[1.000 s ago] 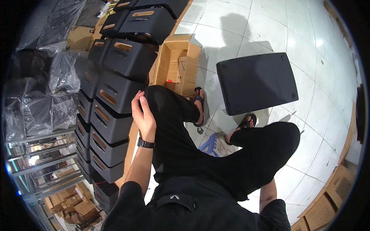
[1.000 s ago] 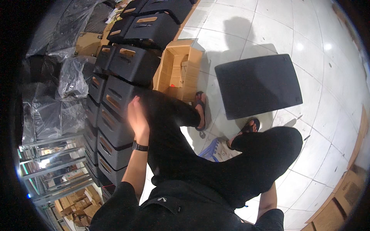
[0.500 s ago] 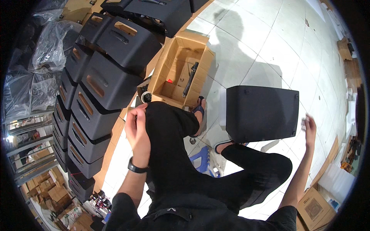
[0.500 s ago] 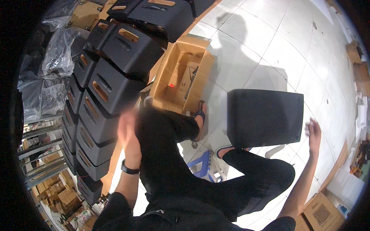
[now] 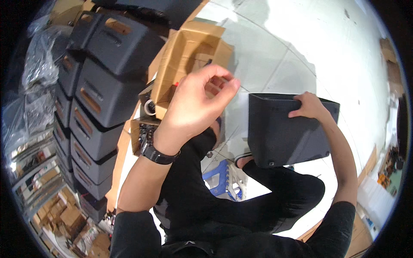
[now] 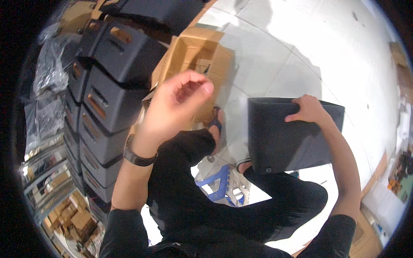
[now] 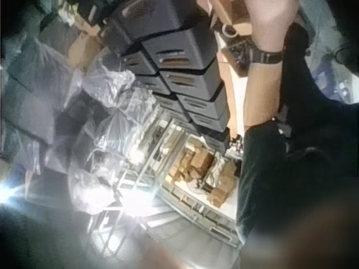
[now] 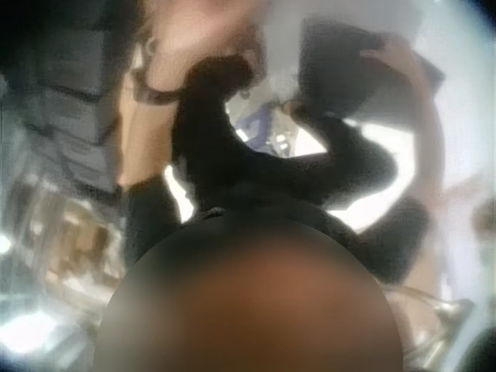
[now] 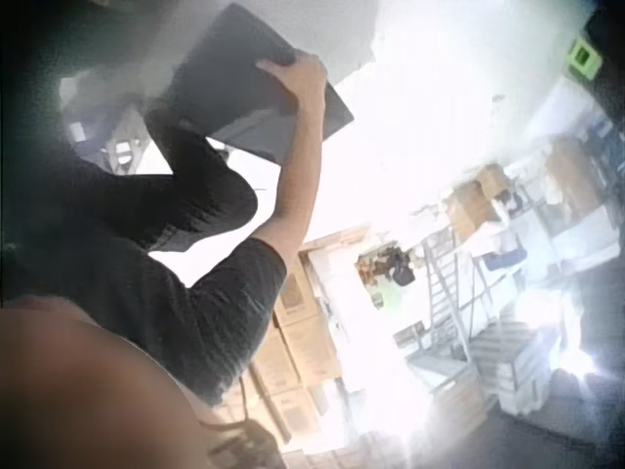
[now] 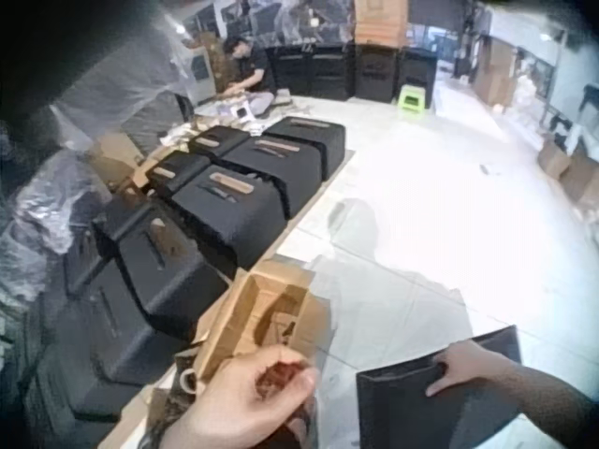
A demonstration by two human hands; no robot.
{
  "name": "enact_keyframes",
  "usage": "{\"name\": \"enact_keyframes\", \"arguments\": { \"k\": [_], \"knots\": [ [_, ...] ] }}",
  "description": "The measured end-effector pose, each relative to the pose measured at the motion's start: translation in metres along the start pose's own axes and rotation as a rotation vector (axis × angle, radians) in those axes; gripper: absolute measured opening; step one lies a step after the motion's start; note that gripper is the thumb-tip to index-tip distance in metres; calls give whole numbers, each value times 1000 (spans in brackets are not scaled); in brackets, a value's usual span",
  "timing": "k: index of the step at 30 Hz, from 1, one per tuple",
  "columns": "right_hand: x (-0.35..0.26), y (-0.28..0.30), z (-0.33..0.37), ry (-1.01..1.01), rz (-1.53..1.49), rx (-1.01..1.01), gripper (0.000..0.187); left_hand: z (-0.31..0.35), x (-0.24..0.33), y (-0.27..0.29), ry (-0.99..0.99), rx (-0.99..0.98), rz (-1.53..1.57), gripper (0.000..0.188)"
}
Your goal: The person sits on the floor and uses a cordless drill to fasten screws into a black plastic speaker enclosure. They then insert a circular foam gasket into the enclosure's central opening and press it into place.
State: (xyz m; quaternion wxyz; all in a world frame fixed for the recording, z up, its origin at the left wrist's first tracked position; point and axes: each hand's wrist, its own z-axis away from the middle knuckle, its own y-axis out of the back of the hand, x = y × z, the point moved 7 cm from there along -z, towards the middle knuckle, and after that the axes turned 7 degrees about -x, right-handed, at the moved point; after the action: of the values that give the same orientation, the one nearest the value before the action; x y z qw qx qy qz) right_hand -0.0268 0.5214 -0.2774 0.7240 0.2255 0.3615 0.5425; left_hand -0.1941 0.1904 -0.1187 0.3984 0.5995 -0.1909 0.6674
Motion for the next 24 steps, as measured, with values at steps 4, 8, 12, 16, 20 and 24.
{"name": "enact_keyframes", "arguments": {
  "k": [4,8,12,16,20,24],
  "knots": [
    [-31,-5,30,-22,92,-154,91,3,-13,-6,74,-57,-377,25],
    [-95,4,143,188,90,120,86,9,-22,-6,7,-28,-348,29],
    [-121,-10,248,114,173,259,71,9,-49,-51,106,-104,203,67],
    [-193,59,347,92,154,487,64,84,43,-136,-57,-174,272,104],
    [-282,100,418,114,131,726,64,79,123,-88,-469,-100,575,75],
    [-353,120,476,-56,98,741,63,113,218,-99,-105,-798,831,70]
  ]
}}
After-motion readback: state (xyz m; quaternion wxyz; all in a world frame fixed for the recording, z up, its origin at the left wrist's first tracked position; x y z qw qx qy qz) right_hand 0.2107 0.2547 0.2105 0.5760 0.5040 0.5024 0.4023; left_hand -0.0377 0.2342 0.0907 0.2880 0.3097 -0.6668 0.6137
